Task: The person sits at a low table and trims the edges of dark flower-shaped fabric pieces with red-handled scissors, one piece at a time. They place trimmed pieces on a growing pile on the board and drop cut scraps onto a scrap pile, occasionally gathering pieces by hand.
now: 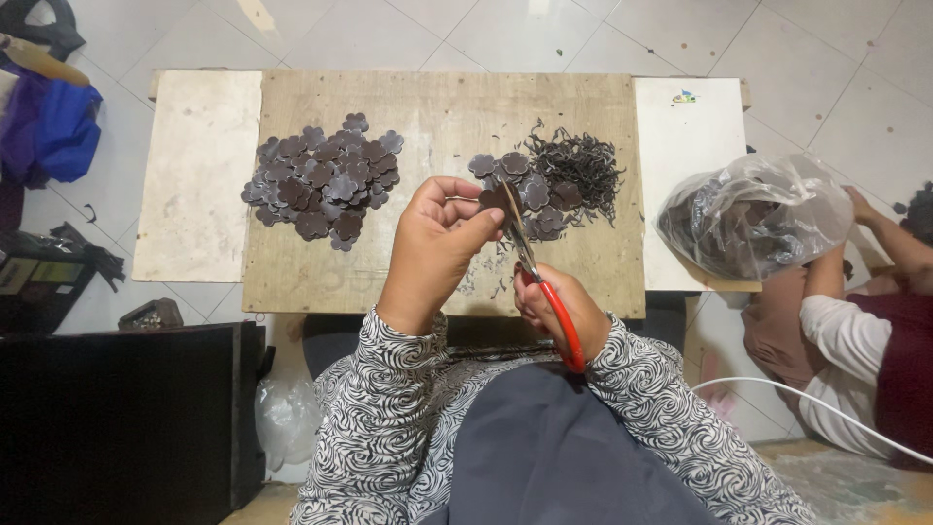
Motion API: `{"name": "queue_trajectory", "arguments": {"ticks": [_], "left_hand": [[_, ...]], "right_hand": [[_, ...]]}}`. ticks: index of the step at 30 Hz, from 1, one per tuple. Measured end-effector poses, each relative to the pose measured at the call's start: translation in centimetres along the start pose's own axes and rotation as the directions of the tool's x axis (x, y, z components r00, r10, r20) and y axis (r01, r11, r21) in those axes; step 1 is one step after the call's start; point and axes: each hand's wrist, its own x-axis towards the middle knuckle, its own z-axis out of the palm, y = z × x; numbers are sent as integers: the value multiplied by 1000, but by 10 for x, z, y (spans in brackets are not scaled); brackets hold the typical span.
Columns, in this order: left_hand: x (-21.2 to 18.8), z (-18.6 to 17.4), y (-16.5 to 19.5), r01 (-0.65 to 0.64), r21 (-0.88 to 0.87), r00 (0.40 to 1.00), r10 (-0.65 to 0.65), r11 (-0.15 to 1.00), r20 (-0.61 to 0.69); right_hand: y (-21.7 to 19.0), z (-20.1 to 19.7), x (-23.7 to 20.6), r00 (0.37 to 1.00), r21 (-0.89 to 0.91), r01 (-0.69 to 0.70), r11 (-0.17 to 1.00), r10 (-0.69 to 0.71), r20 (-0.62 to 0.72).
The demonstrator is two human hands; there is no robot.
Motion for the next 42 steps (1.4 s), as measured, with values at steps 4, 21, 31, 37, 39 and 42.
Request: {"name": "queue_trajectory", "arguments": {"ticks": [4,21,31,37,39,42], "left_hand": [[0,1,-1,19,32,1000,-19,999,16],[1,1,-4,12,122,999,-17,992,39],[-2,5,-2,55,68,987,-64,996,149],[-4,8,3,114,123,987,-126,986,94],[-2,7,4,125,137,986,-138,983,89],[-1,8,1,103,58,985,-110,993,133]], "right_hand": [[-5,1,1,998,-101,60,993,-57,33],[-3,1,2,999,11,41,999,-42,26],[-7,3,2,993,35,77,996,-80,91],[-4,2,1,983,98,85,992,-99,152],[-3,3,-1,997,145,2,989,-13,77],[-3,4,-1,1000,140,-7,990,6,12]]}}
